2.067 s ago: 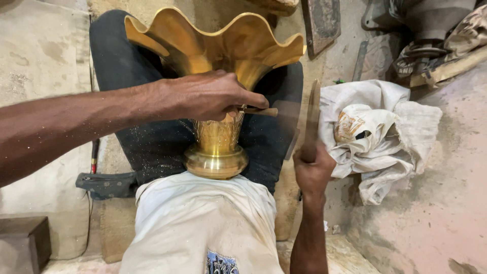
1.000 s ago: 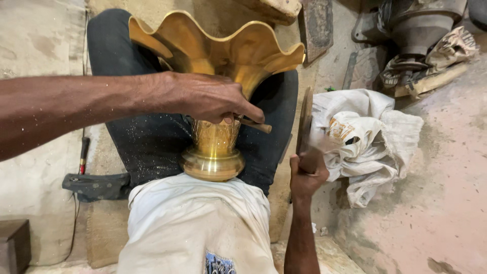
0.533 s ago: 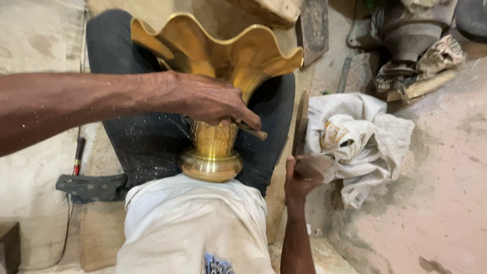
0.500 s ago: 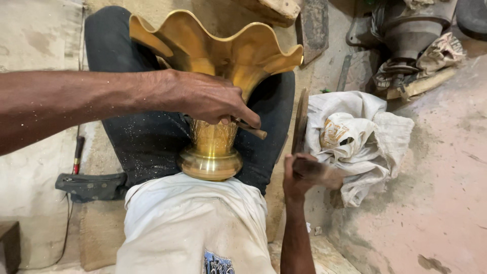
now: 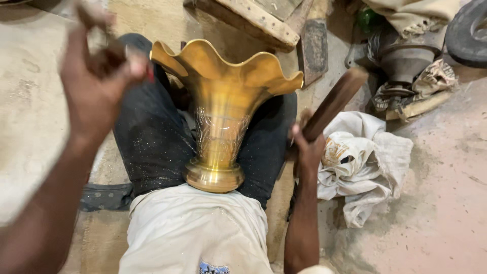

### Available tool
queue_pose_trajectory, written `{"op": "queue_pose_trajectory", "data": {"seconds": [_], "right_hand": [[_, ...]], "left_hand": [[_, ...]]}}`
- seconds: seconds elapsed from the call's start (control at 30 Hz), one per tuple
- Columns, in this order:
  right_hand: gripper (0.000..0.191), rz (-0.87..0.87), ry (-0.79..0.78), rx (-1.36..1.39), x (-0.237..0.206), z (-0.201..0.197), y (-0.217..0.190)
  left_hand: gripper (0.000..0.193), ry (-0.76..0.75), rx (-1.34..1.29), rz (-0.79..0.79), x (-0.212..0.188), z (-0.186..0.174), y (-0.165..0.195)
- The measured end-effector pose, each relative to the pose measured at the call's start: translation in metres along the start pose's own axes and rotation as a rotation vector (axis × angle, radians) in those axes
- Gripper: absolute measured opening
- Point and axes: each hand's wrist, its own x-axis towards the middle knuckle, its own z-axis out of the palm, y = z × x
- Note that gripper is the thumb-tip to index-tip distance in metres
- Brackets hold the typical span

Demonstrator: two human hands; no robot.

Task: The person sits on the floor with a brass vase on their lap and decorates its surface by hammering. They hold a small punch against the brass with one hand and strike it with a wooden mallet in the other, repositioning the punch repeatedly to work patterned designs around the vase body.

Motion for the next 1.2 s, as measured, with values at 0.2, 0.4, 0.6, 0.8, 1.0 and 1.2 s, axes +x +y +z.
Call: {"op": "queue_pose_trajectory", "data": {"seconds": [0.2, 0.4, 0.6, 0.8, 1.0, 1.2], "right_hand": [[0.073, -0.202, -0.429, 0.301, 0.068, 0.032, -0.036], [0.052, -0.136, -0.281, 0.450, 0.049, 0.057, -0.058], [0.058, -0.344, -0.193, 0.055, 0.006, 0.060, -0.116], [0.062, -0.807, -0.246, -0.503, -0.025, 0.078, -0.171], [0.060, -0.694, -0.319, -0.389, -0.035, 0.085, -0.186], [0.044, -0.612, -0.284, -0.321, -0.042, 0.064, -0.182]], "left_hand": [[0.063, 0.135, -0.247, -0.350, -0.101, 0.035, -0.050], [0.063, 0.175, -0.513, -0.562, -0.155, 0.069, -0.073], [0.065, 0.204, -0.581, -0.527, -0.167, 0.057, -0.075], [0.067, 0.180, -0.631, -0.562, -0.169, 0.067, -0.072], [0.066, 0.148, -0.536, -0.485, -0.146, 0.056, -0.061], [0.060, -0.055, -0.271, -0.010, -0.077, 0.070, -0.054]]}}
